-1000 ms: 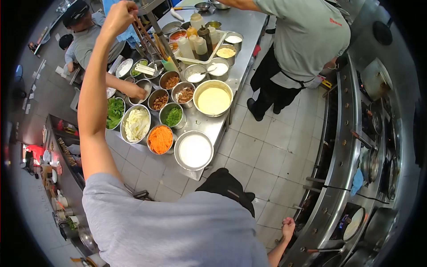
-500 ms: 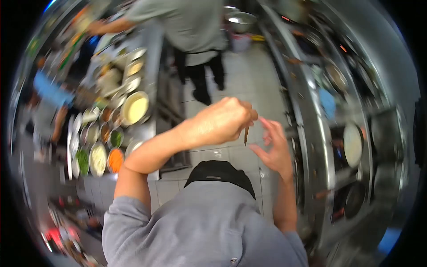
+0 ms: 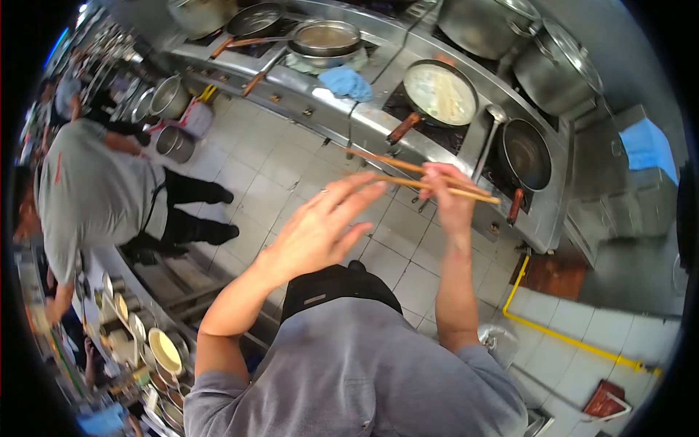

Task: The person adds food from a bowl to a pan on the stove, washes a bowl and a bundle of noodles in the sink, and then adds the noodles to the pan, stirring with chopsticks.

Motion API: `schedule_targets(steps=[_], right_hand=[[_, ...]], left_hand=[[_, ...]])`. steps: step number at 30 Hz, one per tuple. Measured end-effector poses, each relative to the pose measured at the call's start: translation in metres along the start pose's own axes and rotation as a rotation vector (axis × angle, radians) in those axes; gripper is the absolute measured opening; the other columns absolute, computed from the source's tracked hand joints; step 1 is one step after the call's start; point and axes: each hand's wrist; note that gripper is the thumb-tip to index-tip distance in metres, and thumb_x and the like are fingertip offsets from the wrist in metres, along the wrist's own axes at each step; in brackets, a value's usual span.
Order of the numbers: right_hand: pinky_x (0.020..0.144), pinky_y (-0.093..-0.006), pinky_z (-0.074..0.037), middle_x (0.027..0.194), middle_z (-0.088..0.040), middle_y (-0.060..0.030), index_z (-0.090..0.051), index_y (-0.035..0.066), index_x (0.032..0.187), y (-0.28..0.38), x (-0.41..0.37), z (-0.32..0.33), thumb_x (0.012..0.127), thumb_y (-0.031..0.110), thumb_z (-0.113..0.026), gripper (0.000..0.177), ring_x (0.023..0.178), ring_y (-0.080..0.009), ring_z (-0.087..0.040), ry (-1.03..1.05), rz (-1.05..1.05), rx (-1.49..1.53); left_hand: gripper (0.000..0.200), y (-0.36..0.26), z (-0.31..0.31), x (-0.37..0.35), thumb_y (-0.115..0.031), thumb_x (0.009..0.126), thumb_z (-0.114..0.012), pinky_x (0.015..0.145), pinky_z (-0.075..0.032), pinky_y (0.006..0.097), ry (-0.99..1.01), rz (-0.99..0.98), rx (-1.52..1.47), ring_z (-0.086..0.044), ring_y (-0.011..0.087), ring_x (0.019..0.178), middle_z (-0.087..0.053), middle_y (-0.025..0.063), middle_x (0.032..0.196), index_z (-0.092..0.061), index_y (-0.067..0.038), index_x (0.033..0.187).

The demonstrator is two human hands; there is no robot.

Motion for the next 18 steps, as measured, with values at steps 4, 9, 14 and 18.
schedule_targets(steps=[4, 9, 14, 18], right_hand=[[0.055, -0.0238, -0.052, 0.079, -0.064, -0.0087, -0.065, -0.003, 0.1, -0.015, 0.026, 0.044, 0.091, 0.012, -0.064, 0.018, 0.06, -0.0128, -0.061, -0.332, 0.024, 0.209], [0.057, -0.0257, -0.055, 0.081, -0.063, -0.0098, -0.063, -0.004, 0.1, -0.01, 0.043, 0.048, 0.09, 0.01, -0.064, 0.018, 0.062, -0.0135, -0.062, -0.55, 0.052, 0.194], [0.059, -0.0238, -0.052, 0.084, -0.064, -0.01, -0.063, -0.003, 0.102, -0.013, 0.064, 0.045, 0.089, 0.01, -0.065, 0.019, 0.068, -0.0126, -0.061, -0.684, 0.06, -0.039], [0.062, -0.0231, -0.052, 0.081, -0.066, -0.0084, -0.065, -0.003, 0.101, -0.012, 0.097, 0.035, 0.089, 0.014, -0.066, 0.021, 0.067, -0.0112, -0.062, -0.743, 0.112, -0.281]], left_hand=[[0.037, 0.087, -0.019, -0.026, -0.011, 0.081, -0.07, 0.087, -0.049, 0.0402, 0.123, 0.164, -0.069, -0.059, 0.0342, 0.103, -0.061, 0.0156, 0.114, -0.059, -0.002, 0.115], [0.026, 0.215, -0.041, -0.08, -0.011, 0.081, -0.067, 0.082, -0.049, 0.0432, 0.23, 0.419, -0.021, -0.06, 0.0369, 0.098, -0.064, 0.0172, 0.103, -0.062, -0.002, 0.106], [0.027, 0.323, -0.052, -0.125, -0.013, 0.08, -0.068, 0.079, -0.05, 0.0437, 0.458, 0.521, -0.017, -0.062, 0.0371, 0.092, -0.065, 0.0188, 0.098, -0.062, -0.002, 0.104], [0.03, 0.38, -0.057, -0.144, -0.015, 0.079, -0.07, 0.078, -0.051, 0.0429, 0.602, 0.528, 0.004, -0.064, 0.0358, 0.089, -0.066, 0.0203, 0.099, -0.063, -0.001, 0.105]])
Point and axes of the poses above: each hand's wrist, its own x-axis towards the middle knuckle, its own z-axis out of the back of the hand, y = z × x
